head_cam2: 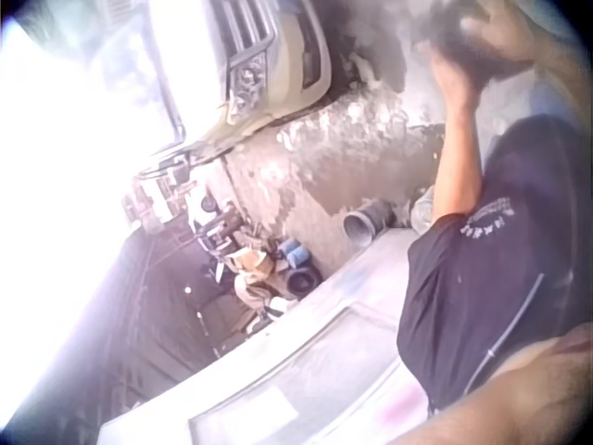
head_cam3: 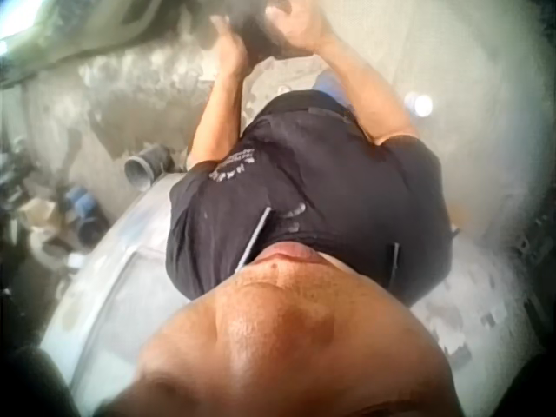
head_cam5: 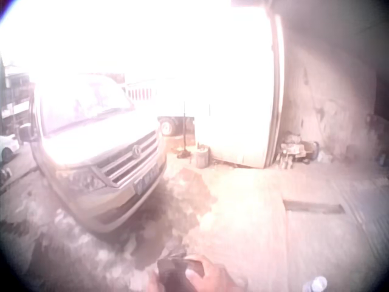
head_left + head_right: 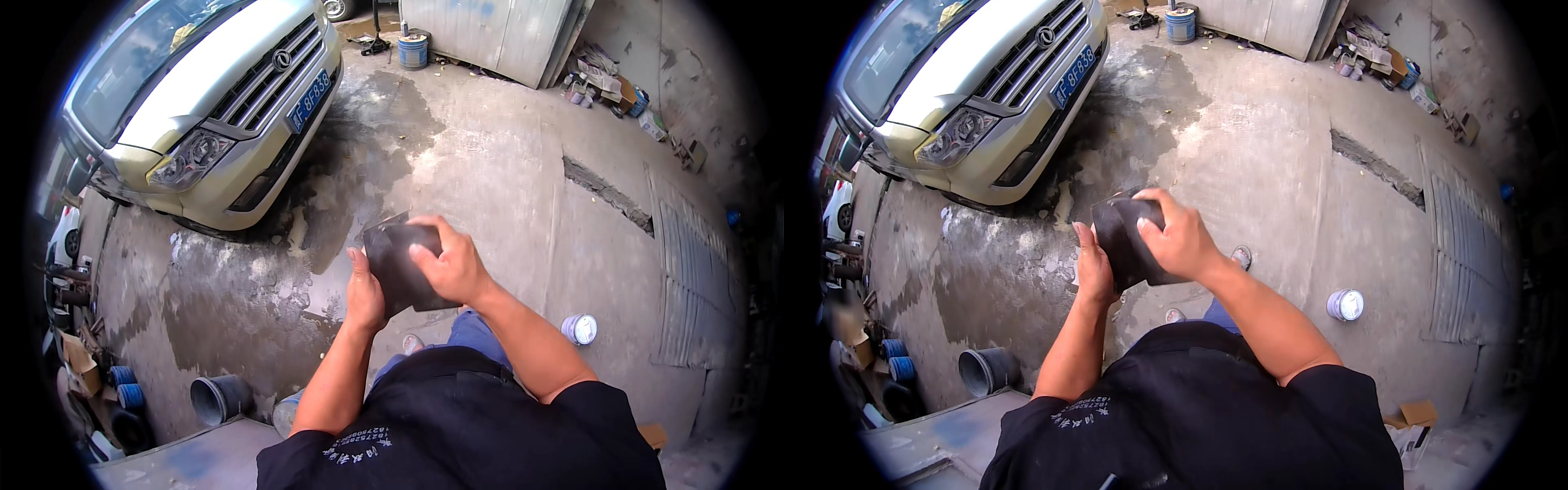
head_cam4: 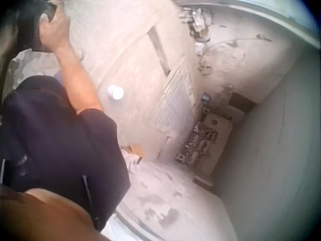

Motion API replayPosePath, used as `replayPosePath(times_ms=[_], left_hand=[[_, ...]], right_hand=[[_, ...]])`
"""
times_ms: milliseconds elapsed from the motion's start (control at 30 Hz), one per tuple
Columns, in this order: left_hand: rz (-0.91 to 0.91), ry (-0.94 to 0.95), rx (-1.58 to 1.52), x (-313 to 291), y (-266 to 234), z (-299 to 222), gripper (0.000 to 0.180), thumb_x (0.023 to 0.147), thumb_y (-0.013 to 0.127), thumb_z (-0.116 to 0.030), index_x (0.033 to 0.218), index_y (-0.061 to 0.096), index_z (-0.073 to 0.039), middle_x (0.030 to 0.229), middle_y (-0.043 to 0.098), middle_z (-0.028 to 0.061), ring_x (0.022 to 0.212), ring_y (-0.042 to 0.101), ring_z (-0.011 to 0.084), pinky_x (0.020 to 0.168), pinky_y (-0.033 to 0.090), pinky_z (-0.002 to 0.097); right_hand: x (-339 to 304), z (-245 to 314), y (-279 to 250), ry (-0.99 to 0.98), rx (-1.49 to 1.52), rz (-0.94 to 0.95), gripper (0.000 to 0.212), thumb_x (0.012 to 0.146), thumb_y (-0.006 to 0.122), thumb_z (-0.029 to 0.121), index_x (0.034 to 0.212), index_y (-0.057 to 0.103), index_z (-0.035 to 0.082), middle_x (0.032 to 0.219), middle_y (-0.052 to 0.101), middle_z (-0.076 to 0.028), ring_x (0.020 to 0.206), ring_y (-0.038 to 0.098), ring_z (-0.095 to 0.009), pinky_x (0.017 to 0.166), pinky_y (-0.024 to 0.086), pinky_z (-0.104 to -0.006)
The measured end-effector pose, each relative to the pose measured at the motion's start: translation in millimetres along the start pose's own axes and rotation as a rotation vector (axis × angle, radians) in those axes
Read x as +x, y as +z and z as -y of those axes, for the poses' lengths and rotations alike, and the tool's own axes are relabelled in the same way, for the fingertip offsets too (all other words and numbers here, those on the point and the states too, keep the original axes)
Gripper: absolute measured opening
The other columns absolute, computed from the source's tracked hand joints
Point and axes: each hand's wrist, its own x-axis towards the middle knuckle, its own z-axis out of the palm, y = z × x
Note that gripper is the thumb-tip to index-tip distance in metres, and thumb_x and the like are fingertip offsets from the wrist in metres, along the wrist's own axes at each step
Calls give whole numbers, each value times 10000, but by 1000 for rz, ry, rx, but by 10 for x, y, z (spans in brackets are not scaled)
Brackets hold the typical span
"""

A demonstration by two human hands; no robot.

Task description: The person inspects the front bumper of a gold van, touching the surface to check for imperfections. They then retrieve a container of body filler and a tube of hardener, mixing the two substances together on a metal putty knife to prepare the compound for application.

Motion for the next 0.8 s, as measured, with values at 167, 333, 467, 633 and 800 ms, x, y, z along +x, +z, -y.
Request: replayPosePath(times_ms=[167, 333, 467, 633, 800], left_hand=[[-21, -8, 62, 24, -17, -39, 746, 966, 168, -625, 1319, 446, -30, 1203, 575, 126, 1064, 590, 217, 941, 482, 340], [-51, -14, 58, 17, -80, 72, 737, 970, 162, -618, 1287, 465, -25, 1176, 584, 123, 1054, 591, 211, 925, 486, 337], [-17, -59, 48, 48, -176, 42, 745, 975, 180, -606, 1299, 442, 12, 1192, 568, 144, 1062, 580, 216, 927, 474, 331], [81, -47, 85, 51, -150, -7, 740, 978, 175, -598, 1343, 417, -1, 1242, 543, 126, 1124, 537, 207, 977, 429, 340], [102, -31, 135, 51, -260, 37, 752, 970, 177, -616, 1381, 395, -25, 1234, 546, 105, 1077, 548, 191, 924, 446, 321]], right_hand=[[-140, 96, 140, -12, 18, 121, 323, 835, 598, 95, 1148, 531, 55, 708, 624, -206, 657, 660, -324, 622, 502, -384], [183, -49, -19, -2, 87, -64, 314, 839, 602, 104, 1137, 530, 36, 691, 614, -214, 643, 655, -328, 598, 491, -363], [-92, 68, 203, -100, -20, 80, 301, 846, 596, 110, 1129, 530, 30, 665, 599, -207, 596, 640, -286, 571, 480, -359], [202, 79, -1, 16, 21, 13, 313, 841, 583, 97, 1143, 518, 47, 669, 600, -211, 594, 636, -335, 583, 488, -379], [46, 61, 74, -65, -66, 49, 313, 846, 569, 104, 1145, 512, 35, 702, 616, -232, 668, 660, -371, 611, 504, -402]])
